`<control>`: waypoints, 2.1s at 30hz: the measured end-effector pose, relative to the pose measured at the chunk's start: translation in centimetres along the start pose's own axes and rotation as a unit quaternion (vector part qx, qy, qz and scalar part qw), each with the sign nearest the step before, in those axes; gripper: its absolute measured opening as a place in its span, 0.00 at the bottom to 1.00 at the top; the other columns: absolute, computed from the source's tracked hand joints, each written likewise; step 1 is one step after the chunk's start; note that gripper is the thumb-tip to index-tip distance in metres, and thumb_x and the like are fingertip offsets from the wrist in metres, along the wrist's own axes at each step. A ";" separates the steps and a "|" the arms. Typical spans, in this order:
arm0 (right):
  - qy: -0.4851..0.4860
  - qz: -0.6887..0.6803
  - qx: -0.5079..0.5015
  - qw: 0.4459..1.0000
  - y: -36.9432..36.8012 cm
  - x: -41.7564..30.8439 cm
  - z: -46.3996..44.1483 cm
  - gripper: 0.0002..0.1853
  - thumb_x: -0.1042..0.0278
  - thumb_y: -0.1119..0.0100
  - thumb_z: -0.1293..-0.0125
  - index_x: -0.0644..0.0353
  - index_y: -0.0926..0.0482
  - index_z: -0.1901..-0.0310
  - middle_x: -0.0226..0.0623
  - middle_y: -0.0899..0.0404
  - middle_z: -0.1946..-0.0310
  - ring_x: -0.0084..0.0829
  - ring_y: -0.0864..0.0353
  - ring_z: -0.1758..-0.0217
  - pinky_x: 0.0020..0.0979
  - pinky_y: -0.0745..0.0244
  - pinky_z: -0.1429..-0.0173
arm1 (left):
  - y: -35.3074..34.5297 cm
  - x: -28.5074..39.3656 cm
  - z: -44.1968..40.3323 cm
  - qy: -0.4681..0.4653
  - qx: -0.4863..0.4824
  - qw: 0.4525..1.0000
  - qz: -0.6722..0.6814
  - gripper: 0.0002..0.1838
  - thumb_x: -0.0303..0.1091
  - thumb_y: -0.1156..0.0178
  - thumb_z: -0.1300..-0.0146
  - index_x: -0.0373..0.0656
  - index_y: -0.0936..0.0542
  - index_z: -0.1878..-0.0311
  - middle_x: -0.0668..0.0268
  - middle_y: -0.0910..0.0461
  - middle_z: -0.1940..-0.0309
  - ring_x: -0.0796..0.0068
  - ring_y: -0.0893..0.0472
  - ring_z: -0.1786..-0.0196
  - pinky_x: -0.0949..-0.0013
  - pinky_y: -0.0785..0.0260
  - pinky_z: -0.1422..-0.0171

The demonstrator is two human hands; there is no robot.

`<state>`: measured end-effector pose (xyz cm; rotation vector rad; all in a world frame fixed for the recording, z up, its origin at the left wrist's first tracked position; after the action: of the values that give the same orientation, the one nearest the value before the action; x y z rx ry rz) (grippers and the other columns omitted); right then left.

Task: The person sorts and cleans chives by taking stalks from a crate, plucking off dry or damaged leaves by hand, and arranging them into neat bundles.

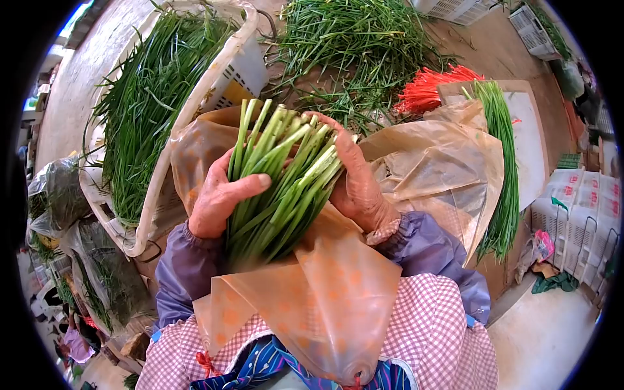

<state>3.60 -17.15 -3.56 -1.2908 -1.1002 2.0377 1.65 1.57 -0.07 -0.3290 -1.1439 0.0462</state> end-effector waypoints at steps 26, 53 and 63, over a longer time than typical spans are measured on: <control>-0.007 0.161 -0.124 0.979 -4.7 -0.3 -3.8 0.31 0.60 0.41 0.37 0.60 0.42 0.36 0.47 0.23 0.51 0.46 0.26 0.41 0.41 0.25 0.41 | 2.2 1.3 -3.4 0.169 -0.314 0.934 0.004 0.38 0.57 0.37 0.42 0.38 0.32 0.39 0.64 0.23 0.49 0.74 0.23 0.49 0.69 0.31 0.43; 0.408 0.171 0.018 0.897 3.1 -23.5 -3.5 0.22 0.77 0.40 0.42 0.63 0.37 0.47 0.39 0.24 0.69 0.36 0.21 0.64 0.47 0.23 0.51 | 1.3 8.4 -0.3 -0.268 0.004 0.785 -0.558 0.21 0.25 0.39 0.43 0.42 0.25 0.44 0.65 0.19 0.63 0.75 0.19 0.64 0.72 0.27 0.60; 0.420 0.289 0.004 0.860 0.2 -19.8 -3.0 0.21 0.78 0.39 0.43 0.67 0.34 0.48 0.43 0.23 0.69 0.35 0.20 0.66 0.44 0.20 0.55 | -10.7 5.9 -7.5 -0.365 -0.065 0.864 -0.341 0.07 0.25 0.37 0.44 0.40 0.19 0.61 0.67 0.20 0.69 0.79 0.22 0.69 0.75 0.31 0.68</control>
<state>14.90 -30.84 5.70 -2.3799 -0.2997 1.4656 9.45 -9.10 5.40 0.0098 -1.9729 -0.5817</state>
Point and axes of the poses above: each hand's wrist, its own z-axis away from the middle knuckle, its own y-axis out of the back of the hand, x = y × z, the point moved 1 cm from there along -z, towards the middle knuckle
